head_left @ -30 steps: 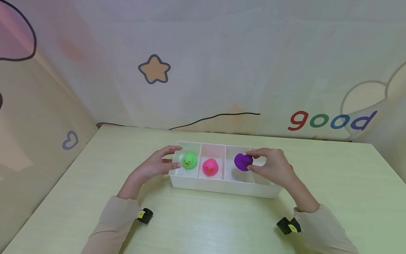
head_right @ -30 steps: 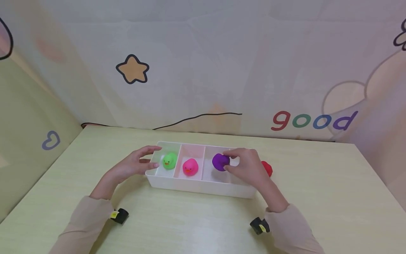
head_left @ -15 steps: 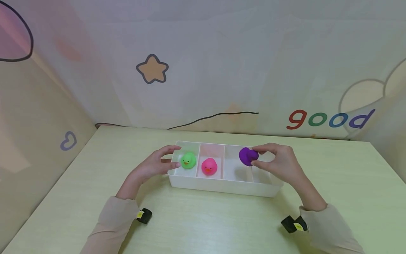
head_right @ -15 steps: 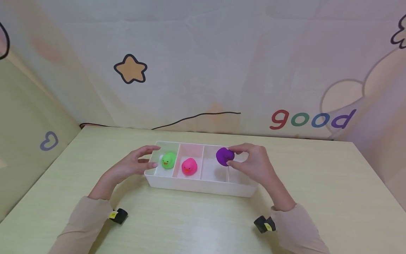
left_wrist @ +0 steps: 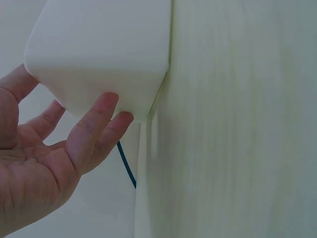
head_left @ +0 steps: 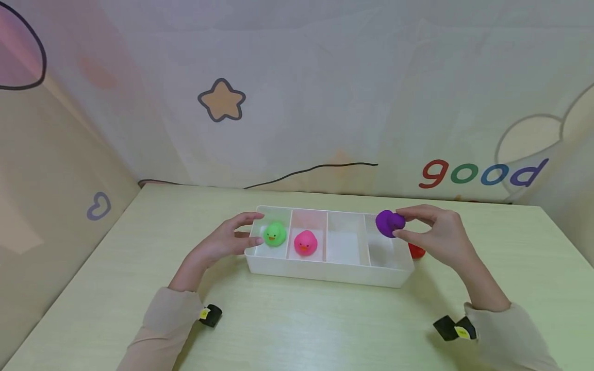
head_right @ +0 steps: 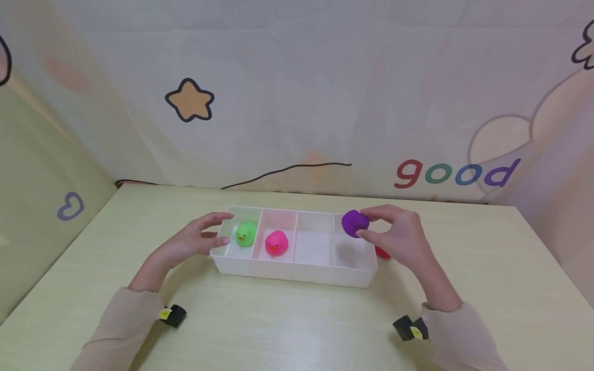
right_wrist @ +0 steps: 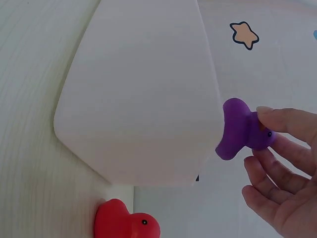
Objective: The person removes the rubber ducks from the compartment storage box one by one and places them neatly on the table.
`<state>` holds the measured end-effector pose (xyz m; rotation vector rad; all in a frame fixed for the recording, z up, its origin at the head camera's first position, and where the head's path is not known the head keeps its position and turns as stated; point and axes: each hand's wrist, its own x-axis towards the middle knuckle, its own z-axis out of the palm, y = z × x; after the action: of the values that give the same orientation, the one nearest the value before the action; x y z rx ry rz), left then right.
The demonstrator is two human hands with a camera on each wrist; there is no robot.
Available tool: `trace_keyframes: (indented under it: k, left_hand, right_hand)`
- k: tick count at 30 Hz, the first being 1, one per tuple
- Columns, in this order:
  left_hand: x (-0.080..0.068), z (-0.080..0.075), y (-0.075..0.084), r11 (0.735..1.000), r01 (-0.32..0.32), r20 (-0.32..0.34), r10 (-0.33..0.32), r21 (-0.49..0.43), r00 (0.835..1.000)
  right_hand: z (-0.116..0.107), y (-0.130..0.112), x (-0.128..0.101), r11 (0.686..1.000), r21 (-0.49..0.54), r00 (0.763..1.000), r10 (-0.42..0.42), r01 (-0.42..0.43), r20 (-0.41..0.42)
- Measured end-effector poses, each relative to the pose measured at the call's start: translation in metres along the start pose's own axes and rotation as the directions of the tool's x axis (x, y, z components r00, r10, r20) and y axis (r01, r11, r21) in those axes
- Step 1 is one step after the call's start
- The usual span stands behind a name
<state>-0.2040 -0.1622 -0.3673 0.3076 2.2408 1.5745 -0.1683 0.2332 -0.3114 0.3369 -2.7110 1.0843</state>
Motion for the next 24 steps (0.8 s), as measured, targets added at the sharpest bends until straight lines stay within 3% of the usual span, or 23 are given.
trace_keyframes:
  k: [15, 18, 21, 24]
  left_hand:
    - [0.000, -0.001, 0.000, 1.000, -0.001, 0.001, 0.001, -0.013, 1.000]
    - [0.000, -0.001, 0.000, 1.000, -0.002, 0.002, 0.002, -0.017, 1.000]
    - [0.000, -0.001, 0.000, 1.000, 0.000, 0.002, 0.000, -0.017, 1.000]
    - [-0.001, 0.000, 0.000, 1.000, 0.002, 0.003, -0.002, -0.022, 1.000]
  right_hand:
    - [-0.025, 0.034, -0.008, 0.998, -0.044, 0.998, 0.052, -0.054, -0.029]
    - [-0.027, 0.062, -0.005, 0.996, -0.038, 0.996, 0.080, -0.081, -0.029]
    - [-0.022, 0.131, 0.004, 0.994, -0.064, 0.995, 0.091, -0.094, -0.044]
    - [-0.026, 0.124, 0.001, 0.989, -0.093, 0.993, 0.114, -0.117, -0.028]
